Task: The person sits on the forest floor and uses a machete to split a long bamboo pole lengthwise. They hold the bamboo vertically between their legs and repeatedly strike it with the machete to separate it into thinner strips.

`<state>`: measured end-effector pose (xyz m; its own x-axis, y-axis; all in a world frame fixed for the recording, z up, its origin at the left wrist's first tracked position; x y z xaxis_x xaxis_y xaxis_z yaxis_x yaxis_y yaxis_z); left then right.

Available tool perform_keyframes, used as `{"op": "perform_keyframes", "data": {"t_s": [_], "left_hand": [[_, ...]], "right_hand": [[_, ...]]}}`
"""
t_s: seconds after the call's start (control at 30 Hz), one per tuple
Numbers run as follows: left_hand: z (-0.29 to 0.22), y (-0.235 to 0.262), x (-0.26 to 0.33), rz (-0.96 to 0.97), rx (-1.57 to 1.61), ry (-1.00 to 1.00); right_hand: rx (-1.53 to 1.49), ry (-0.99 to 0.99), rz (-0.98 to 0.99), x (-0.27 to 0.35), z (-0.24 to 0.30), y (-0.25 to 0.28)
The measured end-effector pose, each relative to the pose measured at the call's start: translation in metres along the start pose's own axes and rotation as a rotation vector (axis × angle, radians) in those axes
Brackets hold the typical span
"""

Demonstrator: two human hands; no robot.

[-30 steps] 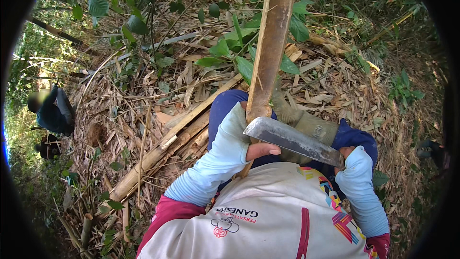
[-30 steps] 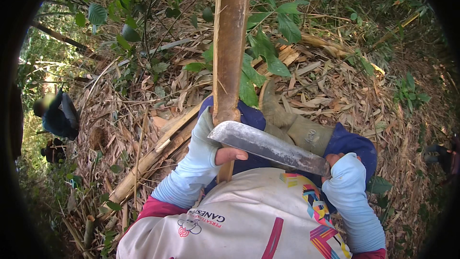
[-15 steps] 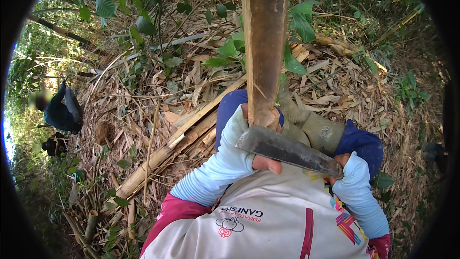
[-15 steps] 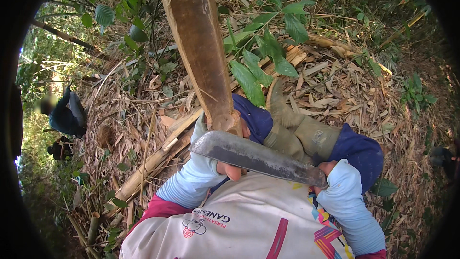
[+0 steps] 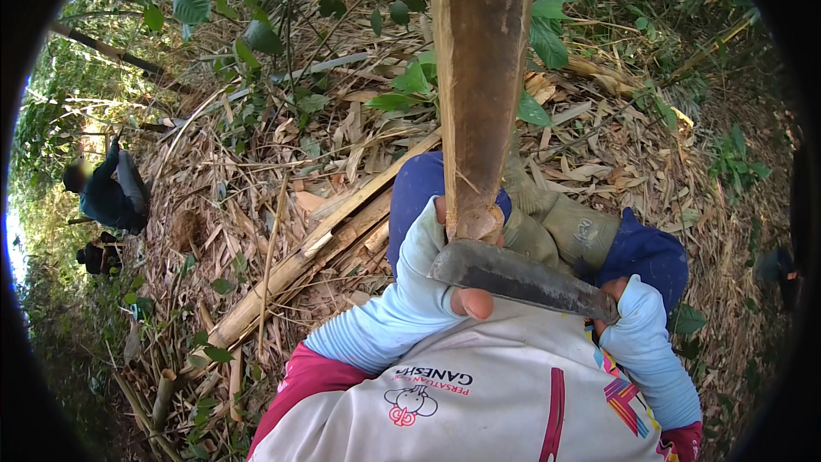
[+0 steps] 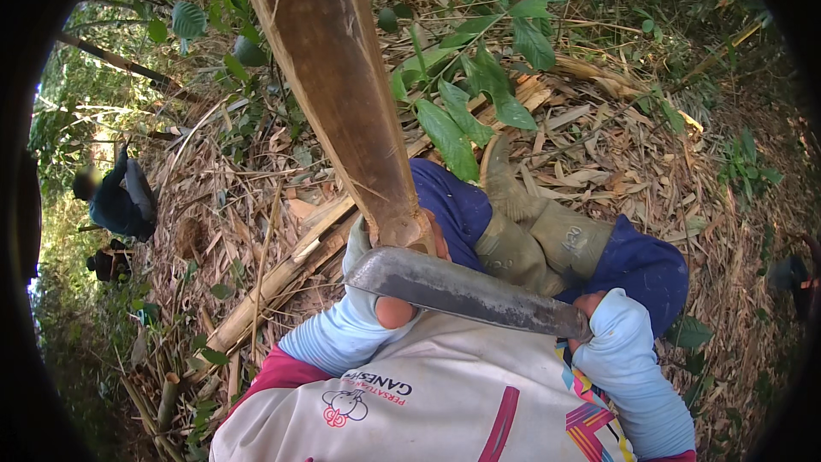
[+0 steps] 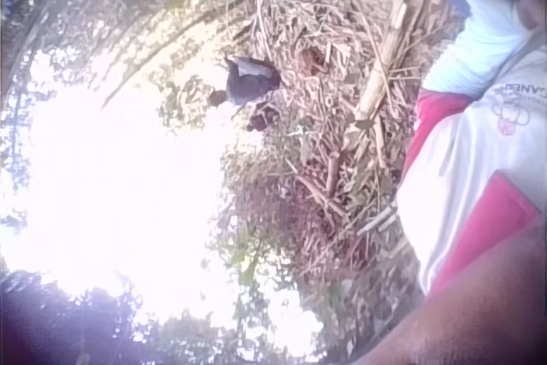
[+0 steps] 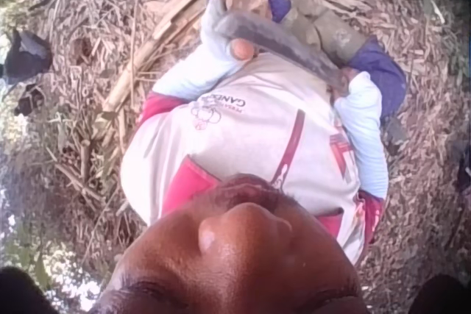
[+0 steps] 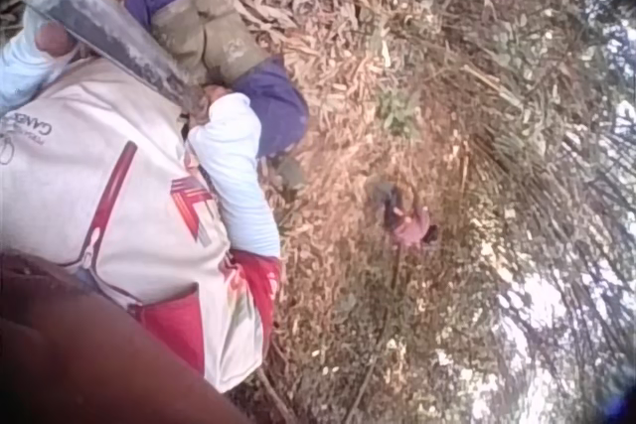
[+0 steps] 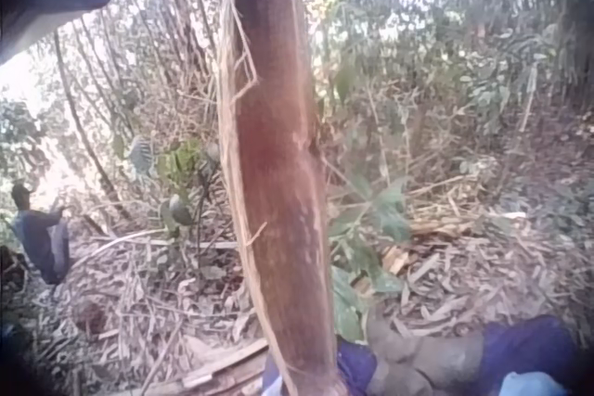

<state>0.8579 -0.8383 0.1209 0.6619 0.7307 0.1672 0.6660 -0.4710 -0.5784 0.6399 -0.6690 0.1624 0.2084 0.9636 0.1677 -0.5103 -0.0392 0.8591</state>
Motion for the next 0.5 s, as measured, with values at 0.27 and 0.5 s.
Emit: {"op": "perform_keyframes", "data": {"t_s": [0.27,0.5], "left_hand": [[-0.002,-0.010,0.000,-0.072,0.011,-0.141],[0.021,0.007,-0.004,-0.161,0.052,-0.199]], "right_hand": [[0.024,-0.111,0.061,0.001,0.006,0.003],[0.080,-0.141,0.077,0.004,0.015,0.009]]}}
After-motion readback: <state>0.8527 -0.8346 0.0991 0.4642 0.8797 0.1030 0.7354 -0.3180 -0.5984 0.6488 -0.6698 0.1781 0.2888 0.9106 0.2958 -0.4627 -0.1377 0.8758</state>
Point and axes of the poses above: each hand's wrist, its own x-axis away from the middle knuckle, its own y-axis out of the back of the hand, z = x × y, the point moved 3 cm from there along -x, towards the middle knuckle, and after that the axes turned 2 degrees about x, right-handed, at the moved point
